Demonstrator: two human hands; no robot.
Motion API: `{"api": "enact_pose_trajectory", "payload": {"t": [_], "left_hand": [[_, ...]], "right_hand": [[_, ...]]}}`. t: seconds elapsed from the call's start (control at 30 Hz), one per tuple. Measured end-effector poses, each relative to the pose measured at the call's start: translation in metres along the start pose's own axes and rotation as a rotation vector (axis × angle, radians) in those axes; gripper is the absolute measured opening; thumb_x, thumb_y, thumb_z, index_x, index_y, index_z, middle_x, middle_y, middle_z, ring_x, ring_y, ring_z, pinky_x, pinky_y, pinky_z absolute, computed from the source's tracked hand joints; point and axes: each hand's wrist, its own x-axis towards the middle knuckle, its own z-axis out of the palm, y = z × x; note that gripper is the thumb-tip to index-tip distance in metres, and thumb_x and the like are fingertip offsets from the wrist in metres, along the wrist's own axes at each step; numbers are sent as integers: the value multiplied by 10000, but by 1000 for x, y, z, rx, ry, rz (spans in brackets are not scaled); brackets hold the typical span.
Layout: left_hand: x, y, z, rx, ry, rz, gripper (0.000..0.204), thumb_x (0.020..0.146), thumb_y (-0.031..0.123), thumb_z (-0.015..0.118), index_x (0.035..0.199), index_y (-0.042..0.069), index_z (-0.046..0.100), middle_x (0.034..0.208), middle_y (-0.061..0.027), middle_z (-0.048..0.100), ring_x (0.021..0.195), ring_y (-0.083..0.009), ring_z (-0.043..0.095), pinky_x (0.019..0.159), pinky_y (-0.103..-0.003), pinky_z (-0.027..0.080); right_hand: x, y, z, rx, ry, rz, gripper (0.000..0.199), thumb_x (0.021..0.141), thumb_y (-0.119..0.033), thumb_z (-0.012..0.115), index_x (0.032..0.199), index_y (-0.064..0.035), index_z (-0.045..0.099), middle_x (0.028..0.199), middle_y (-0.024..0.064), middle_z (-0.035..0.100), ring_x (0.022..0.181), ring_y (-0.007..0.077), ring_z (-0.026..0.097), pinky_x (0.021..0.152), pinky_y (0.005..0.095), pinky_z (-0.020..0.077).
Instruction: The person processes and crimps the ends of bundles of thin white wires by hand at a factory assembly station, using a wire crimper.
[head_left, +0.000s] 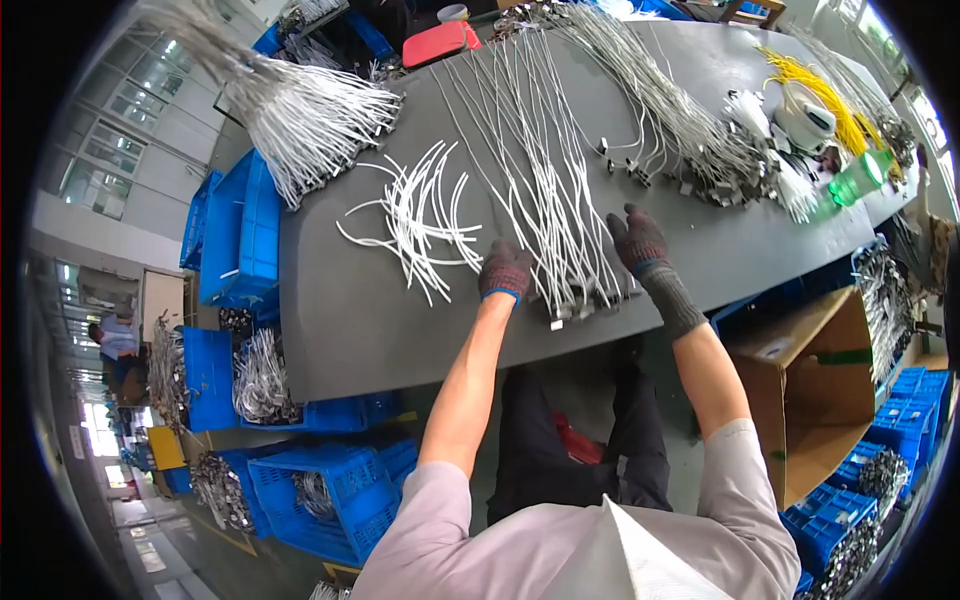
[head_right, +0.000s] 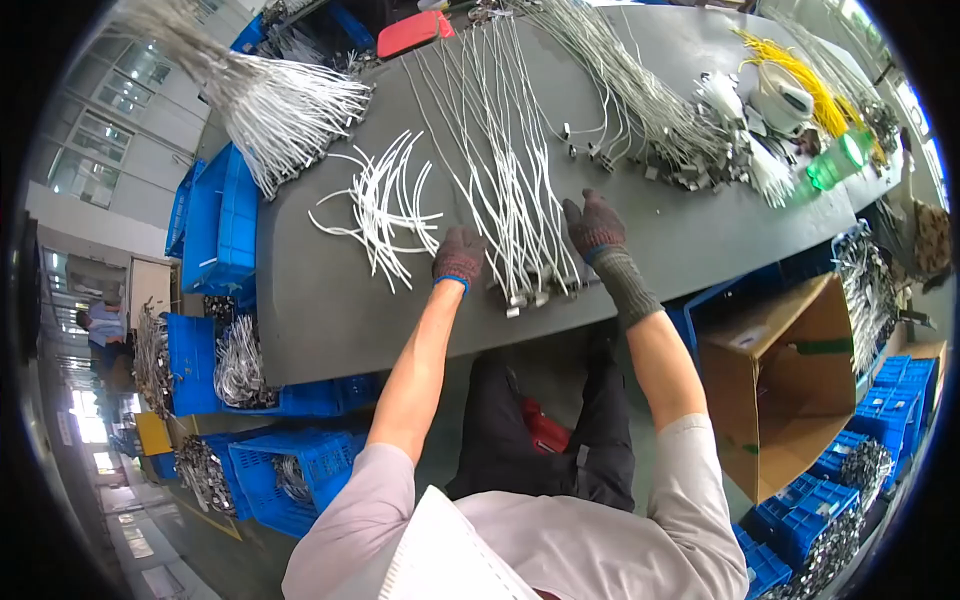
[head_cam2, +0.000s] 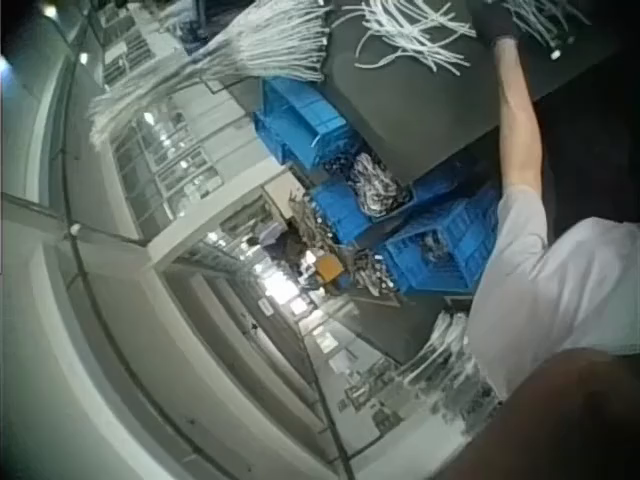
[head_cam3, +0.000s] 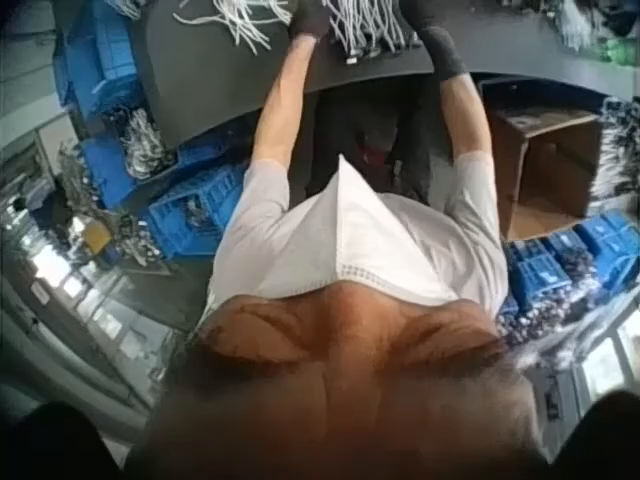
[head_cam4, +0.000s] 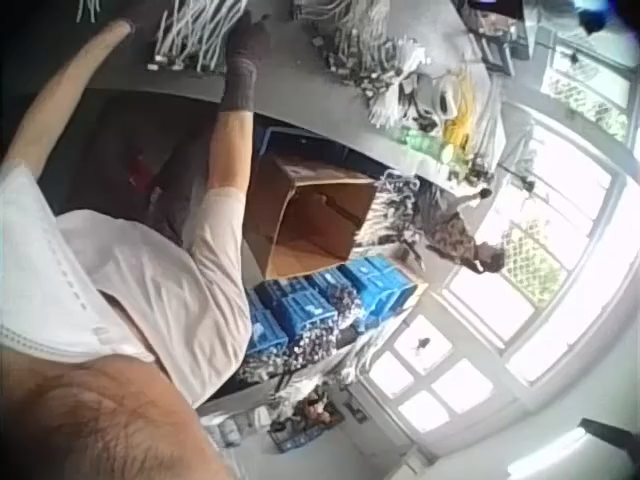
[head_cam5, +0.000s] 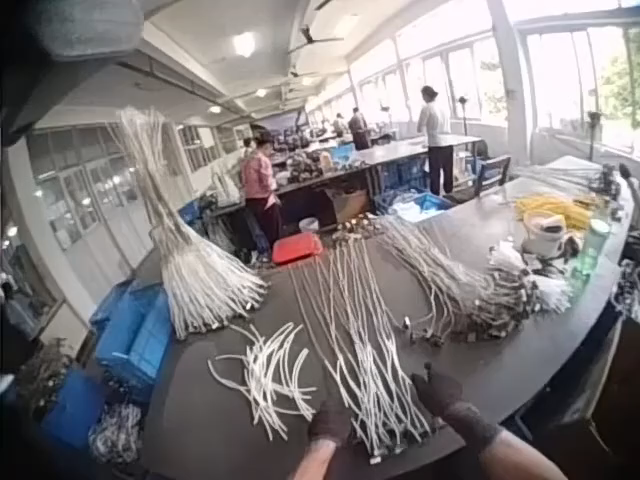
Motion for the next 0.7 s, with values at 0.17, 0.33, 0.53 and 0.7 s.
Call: {"api": "enact_pose_trajectory", "payload": {"t": [0.17,0.33,0.53,0.7], "left_hand": [[55,-19,86,-94,178,-14,535,817,356,696,1206,-7,636,1188,-259,671,1124,-435,638,968,-479,516],[74,16,123,-151,-125,-32,396,819,345,698,1084,51,708,1139,-279,674,1077,-433,659,894,-498,543],[18,64,114,-154,-376,145,420,763,271,747,1091,14,694,1101,-285,679,1066,-422,658,870,-473,529],[2,94,58,-956,-437,-393,596,830,379,800,1245,1,599,988,-124,718,878,-287,683,786,-377,535]], "right_hand": [[50,-27,62,100,-93,117,789,867,-594,646,1332,35,545,1252,299,620,1197,435,592,1006,489,471],[57,-61,76,55,-468,300,873,731,-625,744,1280,35,585,1273,303,611,1199,448,590,986,490,486],[68,-45,39,-62,-682,358,600,706,-514,792,919,44,732,958,273,715,966,407,703,844,452,547],[20,-18,-40,-205,-588,-73,460,843,-427,702,879,31,730,885,293,689,869,440,681,802,489,539]]}}
